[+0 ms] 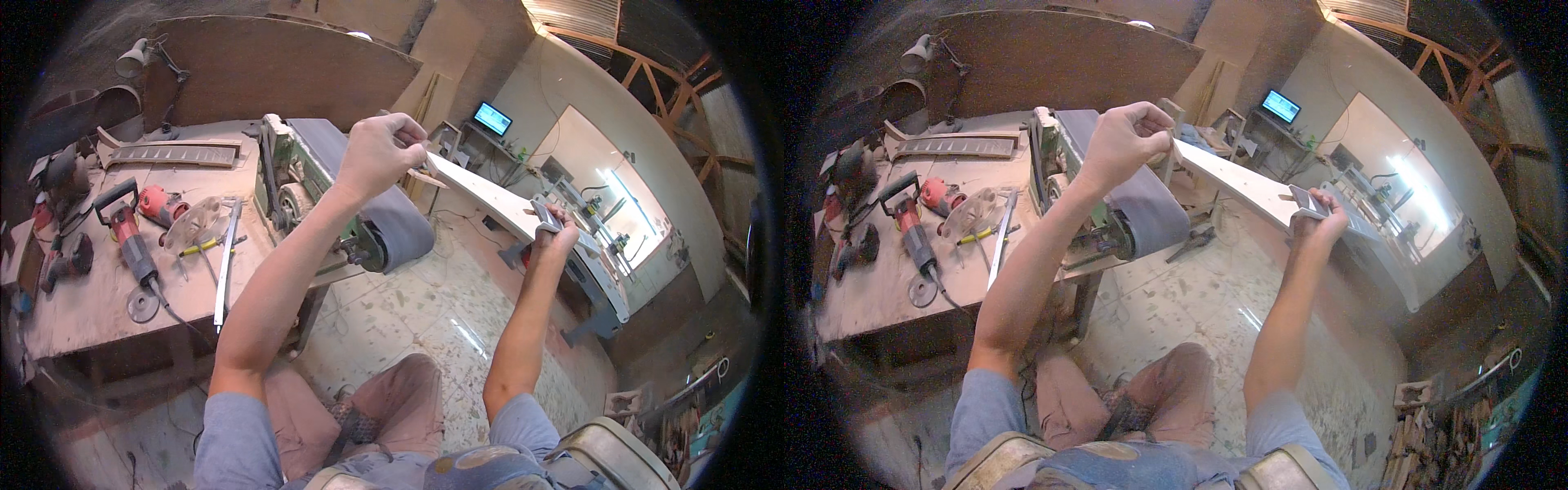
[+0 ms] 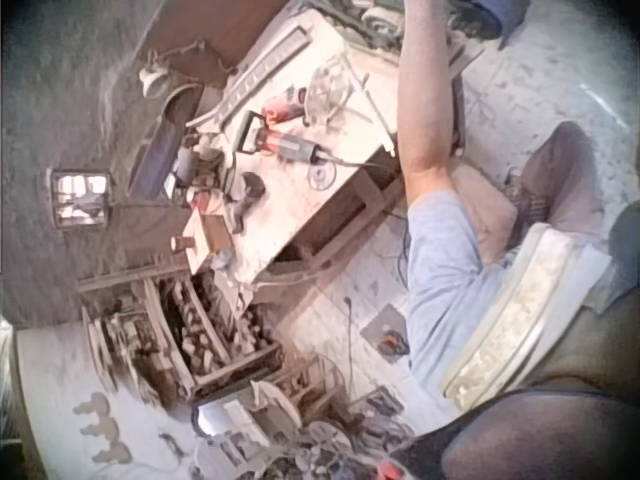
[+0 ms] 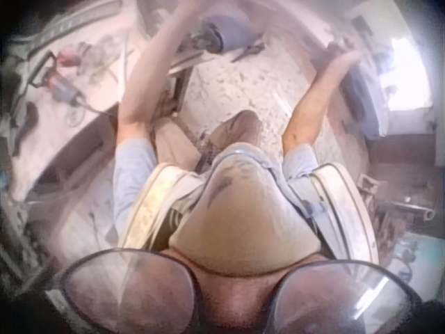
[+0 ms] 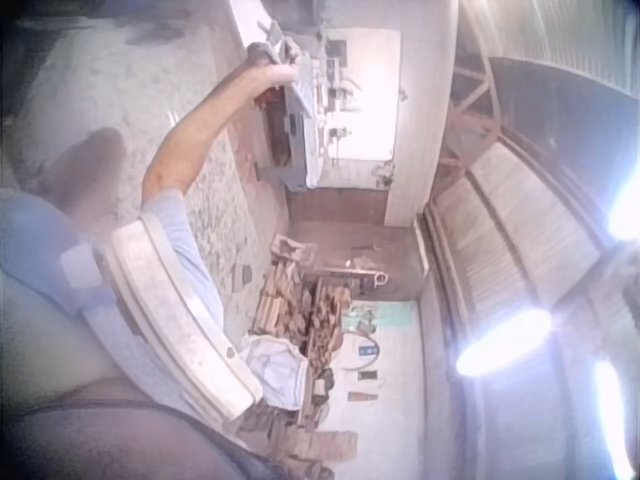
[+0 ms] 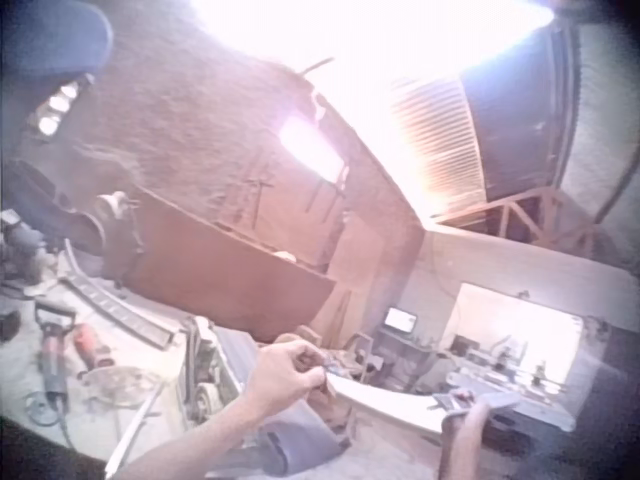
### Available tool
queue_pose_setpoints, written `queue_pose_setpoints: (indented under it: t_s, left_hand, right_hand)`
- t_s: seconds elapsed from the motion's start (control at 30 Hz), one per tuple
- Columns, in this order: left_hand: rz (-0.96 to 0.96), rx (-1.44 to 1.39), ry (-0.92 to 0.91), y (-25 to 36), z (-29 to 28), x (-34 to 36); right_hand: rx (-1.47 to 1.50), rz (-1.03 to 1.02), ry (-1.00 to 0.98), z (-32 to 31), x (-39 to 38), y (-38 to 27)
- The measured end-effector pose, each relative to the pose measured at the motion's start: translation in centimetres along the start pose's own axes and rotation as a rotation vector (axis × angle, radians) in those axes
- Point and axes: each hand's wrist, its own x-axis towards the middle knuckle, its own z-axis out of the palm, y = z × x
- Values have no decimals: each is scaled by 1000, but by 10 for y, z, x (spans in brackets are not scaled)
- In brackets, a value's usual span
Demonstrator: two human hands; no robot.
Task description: The person sands the wooden headstock and heel area of a guitar neck using a stationary belt sander, turning the neck to reach different angles.
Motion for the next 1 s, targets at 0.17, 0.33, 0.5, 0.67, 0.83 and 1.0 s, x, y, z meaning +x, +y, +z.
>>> queue_pose_setpoints:
  t_s: [0.17, 0.33, 0.5, 0.67, 0.83, 1.0]
  left_hand:
    - [-10, 35, 63, -14, -26, 5]
    - [21, 229, -553, -20, -46, 10]
    - [-150, 290, -578, -22, -46, 2]
    - [-145, 281, -536, -22, -47, -7]
    - [-104, 267, -542, -29, -55, -10]
    - [-82, 261, -519, -32, -57, -11]
  right_hand:
    - [-76, -25, -89, 18, -17, 10]
    - [-91, 31, -378, 18, 13, 11]
    - [-27, 176, -553, 56, 7, 21]
    - [-105, 149, -779, 91, -12, 37]
    - [-242, 55, -895, 121, -44, 49]
    - [-291, 34, -1006, 140, -58, 52]
